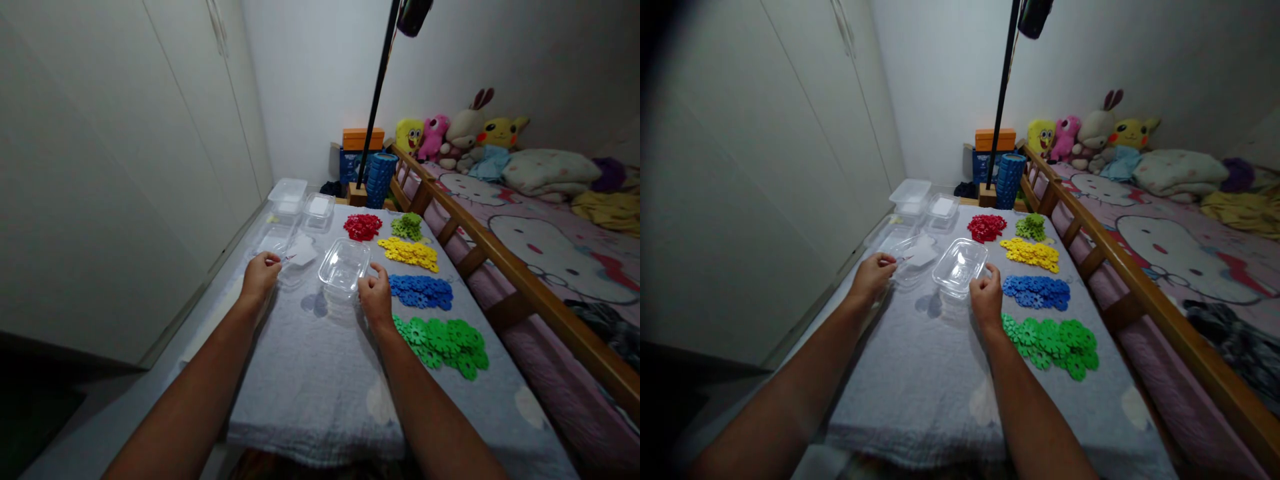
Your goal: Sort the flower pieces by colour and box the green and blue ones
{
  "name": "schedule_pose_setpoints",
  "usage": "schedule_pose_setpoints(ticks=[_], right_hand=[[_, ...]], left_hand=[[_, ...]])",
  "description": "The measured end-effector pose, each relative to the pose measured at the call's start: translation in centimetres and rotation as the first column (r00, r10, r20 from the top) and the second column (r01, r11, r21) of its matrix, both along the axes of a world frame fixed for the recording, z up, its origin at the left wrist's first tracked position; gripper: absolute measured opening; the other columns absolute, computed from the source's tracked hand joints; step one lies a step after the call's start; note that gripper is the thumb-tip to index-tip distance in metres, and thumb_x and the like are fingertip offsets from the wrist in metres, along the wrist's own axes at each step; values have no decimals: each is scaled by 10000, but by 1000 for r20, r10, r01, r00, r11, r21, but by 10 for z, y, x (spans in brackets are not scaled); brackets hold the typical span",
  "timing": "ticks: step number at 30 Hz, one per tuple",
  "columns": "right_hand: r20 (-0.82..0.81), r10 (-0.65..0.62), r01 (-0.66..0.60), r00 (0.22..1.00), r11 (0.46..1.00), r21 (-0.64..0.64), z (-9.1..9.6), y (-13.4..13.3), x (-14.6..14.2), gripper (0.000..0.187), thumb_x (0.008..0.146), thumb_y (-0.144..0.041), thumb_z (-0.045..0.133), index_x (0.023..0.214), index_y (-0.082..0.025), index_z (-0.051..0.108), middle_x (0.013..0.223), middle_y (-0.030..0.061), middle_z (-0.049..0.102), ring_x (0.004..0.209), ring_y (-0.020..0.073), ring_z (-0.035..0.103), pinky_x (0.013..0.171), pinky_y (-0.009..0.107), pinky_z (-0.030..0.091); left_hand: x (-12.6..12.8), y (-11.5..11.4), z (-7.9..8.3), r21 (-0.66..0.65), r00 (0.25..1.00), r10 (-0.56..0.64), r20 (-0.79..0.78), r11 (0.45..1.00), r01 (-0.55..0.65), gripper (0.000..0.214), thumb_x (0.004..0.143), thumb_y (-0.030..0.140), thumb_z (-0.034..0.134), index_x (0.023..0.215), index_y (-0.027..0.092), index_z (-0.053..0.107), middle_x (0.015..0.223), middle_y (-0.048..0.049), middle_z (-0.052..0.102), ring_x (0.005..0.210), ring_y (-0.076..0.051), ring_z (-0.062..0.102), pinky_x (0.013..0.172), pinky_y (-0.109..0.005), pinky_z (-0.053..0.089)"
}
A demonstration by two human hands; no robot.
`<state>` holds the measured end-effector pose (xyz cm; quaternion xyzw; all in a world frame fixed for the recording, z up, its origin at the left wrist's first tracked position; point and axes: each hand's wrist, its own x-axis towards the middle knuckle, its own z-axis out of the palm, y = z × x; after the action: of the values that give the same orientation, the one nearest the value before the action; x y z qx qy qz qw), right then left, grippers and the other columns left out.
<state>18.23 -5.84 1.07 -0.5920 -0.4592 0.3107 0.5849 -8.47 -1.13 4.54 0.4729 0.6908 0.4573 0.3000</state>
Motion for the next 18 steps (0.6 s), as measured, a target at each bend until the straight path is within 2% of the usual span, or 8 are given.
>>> schedule_pose_setpoints(ticks=[5,8,13,18], right_hand=[[8,4,-4,1000,1000,1,1,-1,0,587,782,-366,597,1327,-153,544,585,-115,505,548,148,506,580,264,395],[24,11,-11,1000,1000,2,0,-1,1,581,793,-381,594,1327,-155,548,580,-114,504,549,152,511,579,265,397],[38,20,-20,999,1000,-3,-1,0,1,581,793,-393,596,1323,-157,558,572,-116,495,545,154,508,577,265,396],[53,18,-19,998,1000,12,-1,0,1,568,802,-364,582,1326,-149,559,560,-116,486,546,157,509,582,268,400]], left_hand=[[7,-2,6,166,1000,-2,11,986,0,120,668,257,627,780,212,626,661,19,606,622,-159,572,602,-259,413],[3,3,10,237,992,82,92,966,-102,126,667,246,628,787,210,610,667,25,596,628,-151,584,611,-250,446],[-13,21,19,202,918,278,281,918,-340,154,652,201,618,799,205,574,615,51,550,550,-130,548,546,-229,441],[-20,39,21,129,862,363,353,894,-429,175,625,163,594,788,204,546,598,55,532,522,-114,524,521,-210,423]])
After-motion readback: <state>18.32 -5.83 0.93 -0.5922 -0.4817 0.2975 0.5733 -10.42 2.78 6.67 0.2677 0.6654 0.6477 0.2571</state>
